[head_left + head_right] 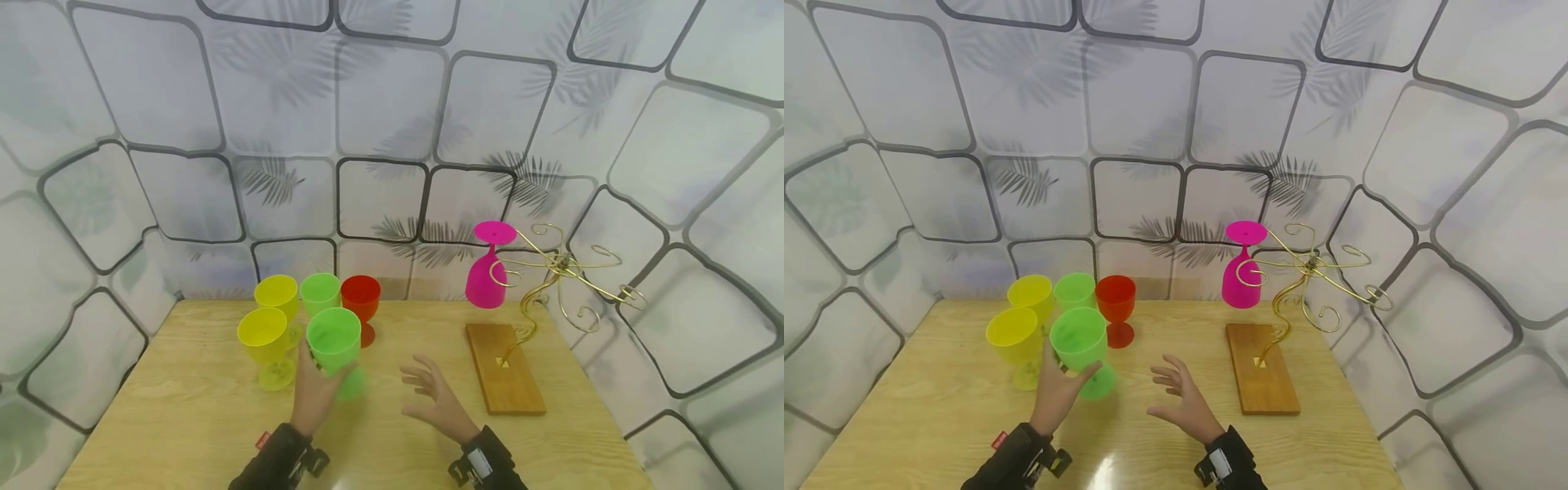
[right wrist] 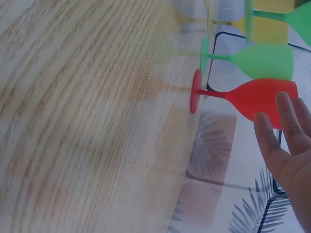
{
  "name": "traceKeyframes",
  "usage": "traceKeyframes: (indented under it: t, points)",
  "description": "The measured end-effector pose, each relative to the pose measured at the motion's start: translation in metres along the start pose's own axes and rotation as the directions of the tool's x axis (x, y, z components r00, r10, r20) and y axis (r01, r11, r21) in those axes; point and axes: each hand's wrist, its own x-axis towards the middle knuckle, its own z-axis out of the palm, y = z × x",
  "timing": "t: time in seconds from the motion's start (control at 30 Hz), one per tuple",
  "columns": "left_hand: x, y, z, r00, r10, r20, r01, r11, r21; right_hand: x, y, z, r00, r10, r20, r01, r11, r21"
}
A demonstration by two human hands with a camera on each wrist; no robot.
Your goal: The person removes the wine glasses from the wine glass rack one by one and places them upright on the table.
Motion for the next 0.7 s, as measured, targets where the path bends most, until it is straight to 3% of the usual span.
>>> traceKeyframes:
  t: [0.2,0.37,0.7]
  points:
    - [0.015,-0.027,0.008,0.995,-0.004,-0.1,0.005,1.0,0.01,-0.002,0.001,-0.001,1.0,0.015,-0.003,-0.015,1.0,-0.003]
    - [0.027,-0.043,0.014,0.985,0.045,-0.169,-0.046,0.999,0.0,-0.002,0.004,-0.002,1.0,0.015,0.0,-0.015,1.0,-0.011]
    - [0.039,-0.057,0.017,0.969,0.039,-0.242,-0.047,0.999,-0.025,-0.005,0.008,-0.003,0.999,0.04,-0.009,-0.04,0.999,-0.004]
